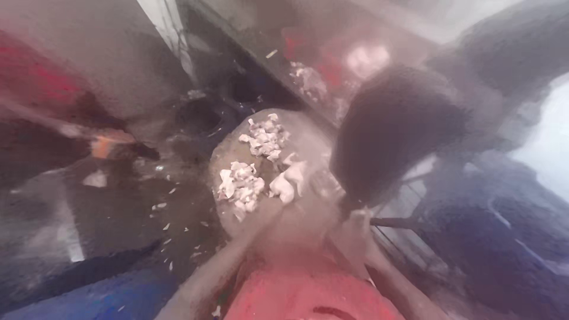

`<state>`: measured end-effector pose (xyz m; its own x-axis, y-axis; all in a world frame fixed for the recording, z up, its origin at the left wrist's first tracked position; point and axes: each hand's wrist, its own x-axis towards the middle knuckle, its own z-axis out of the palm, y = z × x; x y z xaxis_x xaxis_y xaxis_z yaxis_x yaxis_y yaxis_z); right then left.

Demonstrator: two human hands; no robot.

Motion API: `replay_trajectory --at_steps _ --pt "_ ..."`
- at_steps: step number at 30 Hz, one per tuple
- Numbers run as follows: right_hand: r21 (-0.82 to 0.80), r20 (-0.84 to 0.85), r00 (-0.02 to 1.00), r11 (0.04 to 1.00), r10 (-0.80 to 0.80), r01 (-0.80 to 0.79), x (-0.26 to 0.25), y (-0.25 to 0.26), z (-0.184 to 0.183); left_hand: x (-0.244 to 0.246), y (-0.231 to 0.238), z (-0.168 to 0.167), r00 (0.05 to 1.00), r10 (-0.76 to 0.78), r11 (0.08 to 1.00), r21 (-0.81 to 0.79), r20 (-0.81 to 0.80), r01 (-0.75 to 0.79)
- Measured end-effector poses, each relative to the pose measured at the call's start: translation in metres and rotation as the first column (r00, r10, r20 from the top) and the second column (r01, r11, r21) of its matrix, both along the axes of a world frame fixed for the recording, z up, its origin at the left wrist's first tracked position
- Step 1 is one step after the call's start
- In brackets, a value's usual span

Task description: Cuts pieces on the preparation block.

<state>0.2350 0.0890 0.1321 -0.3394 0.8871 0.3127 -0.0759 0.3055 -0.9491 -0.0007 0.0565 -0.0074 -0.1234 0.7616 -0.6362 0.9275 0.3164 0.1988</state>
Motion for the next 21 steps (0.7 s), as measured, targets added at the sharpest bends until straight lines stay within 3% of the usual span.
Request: replay_trajectory --at_steps 1,2,3,4,6,8,10,14,16,18,21 --pt "-0.062 0.119 0.993 0.998 0.017 -0.009 0.004 -0.006 -0.006 0.001 -0.004 0.001 1.000 -0.009 0.999 0.035 0.012 0.009" --pt "-0.150 0.346 0.934 0.988 0.090 -0.039 0.008 -0.009 -0.014 0.001 -0.009 0.002 1.000 -0.007 0.997 0.076 0.031 0.004" --pt "-0.282 0.520 0.822 0.955 0.232 -0.092 0.006 -0.006 -0.025 0.002 -0.014 0.007 0.999 0.016 0.996 0.092 0.052 -0.021" --pt "-0.378 0.599 0.734 0.921 0.320 -0.094 -0.007 -0.001 -0.042 0.002 -0.017 0.014 0.995 0.058 0.995 0.075 0.081 -0.064" --pt "-0.335 0.689 0.659 0.939 0.302 -0.079 -0.029 0.007 -0.111 0.002 -0.025 0.014 0.985 0.126 0.989 0.067 0.120 -0.135" --pt "-0.447 0.723 0.560 0.892 0.406 -0.070 -0.033 0.012 -0.133 -0.004 -0.033 -0.001 0.987 0.137 0.987 0.074 0.089 -0.143" --pt "-0.537 0.685 0.562 0.843 0.465 -0.043 -0.035 0.009 -0.106 -0.014 -0.046 -0.008 0.985 0.161 0.985 0.044 0.064 -0.164" --pt "-0.451 0.459 0.825 0.887 0.329 -0.103 -0.038 -0.013 -0.087 -0.019 -0.076 -0.036 0.965 0.255 0.954 0.148 0.063 -0.262" --pt "-0.399 0.406 0.866 0.909 0.291 -0.119 -0.038 -0.018 -0.097 -0.017 -0.081 -0.045 0.957 0.282 0.939 0.182 0.074 -0.291" --pt "-0.450 0.549 0.750 0.887 0.370 -0.108 -0.025 -0.019 -0.117 -0.014 -0.084 -0.042 0.932 0.336 0.930 0.107 0.135 -0.351" --pt "-0.537 0.717 0.487 0.841 0.499 -0.070 0.003 -0.024 -0.135 -0.023 -0.089 -0.024 0.857 0.420 0.899 -0.010 0.298 -0.437"
